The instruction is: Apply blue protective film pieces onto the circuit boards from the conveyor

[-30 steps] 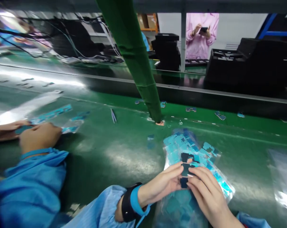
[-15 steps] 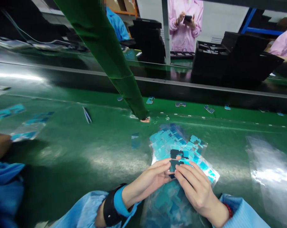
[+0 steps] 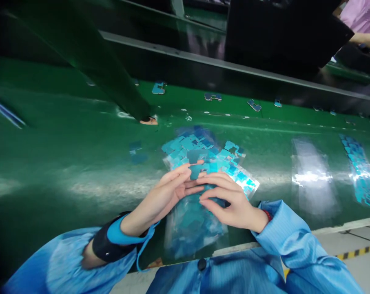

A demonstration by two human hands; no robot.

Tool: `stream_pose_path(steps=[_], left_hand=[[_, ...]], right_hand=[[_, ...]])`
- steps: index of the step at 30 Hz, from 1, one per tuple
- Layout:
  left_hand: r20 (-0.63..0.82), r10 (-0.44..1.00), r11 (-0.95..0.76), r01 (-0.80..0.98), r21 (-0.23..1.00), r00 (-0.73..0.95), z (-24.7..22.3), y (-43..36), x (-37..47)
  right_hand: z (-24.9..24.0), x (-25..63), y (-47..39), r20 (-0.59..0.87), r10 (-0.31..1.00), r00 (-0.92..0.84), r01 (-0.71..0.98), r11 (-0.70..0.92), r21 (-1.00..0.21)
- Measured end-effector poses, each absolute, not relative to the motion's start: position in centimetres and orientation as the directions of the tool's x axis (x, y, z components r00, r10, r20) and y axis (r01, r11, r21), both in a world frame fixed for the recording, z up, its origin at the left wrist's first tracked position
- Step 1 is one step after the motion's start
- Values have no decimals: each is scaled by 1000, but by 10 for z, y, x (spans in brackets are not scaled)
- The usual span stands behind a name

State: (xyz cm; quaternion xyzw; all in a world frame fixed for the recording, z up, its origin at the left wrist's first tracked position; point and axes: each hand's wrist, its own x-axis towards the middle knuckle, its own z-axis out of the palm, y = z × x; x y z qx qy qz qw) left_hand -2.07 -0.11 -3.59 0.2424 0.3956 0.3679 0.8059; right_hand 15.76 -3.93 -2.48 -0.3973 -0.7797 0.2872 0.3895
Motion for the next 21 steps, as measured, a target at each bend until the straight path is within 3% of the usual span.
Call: stream_pose_path(steps=[4,8,12,15,17,21], left_hand=[[-434,857,507,-307,805,276,-40,2,-20],[-346,913,386,-183,904,216,-47,3,-19],[-159,982,161,-10,987,101,-49,2,-20],[142,990,-141,194,971,9,-43,0,-24],[272,958,-286,303,909,90,-37,-4,-26],[276,902,-375,286,882,331,-32,-15,-26]], right_hand=[[-20,164,-34,47,962,-269,164,94,-982],[-26,170,-29,-187,967,-173,22,-186,-982],[-28,170,-28,-238,962,-131,-31,-244,-969],[-28,169,-29,-213,971,-112,-38,-218,-975],[-29,168,-30,-185,975,-122,-31,-190,-981],[-34,165,-32,-155,977,-149,-18,-159,-987]])
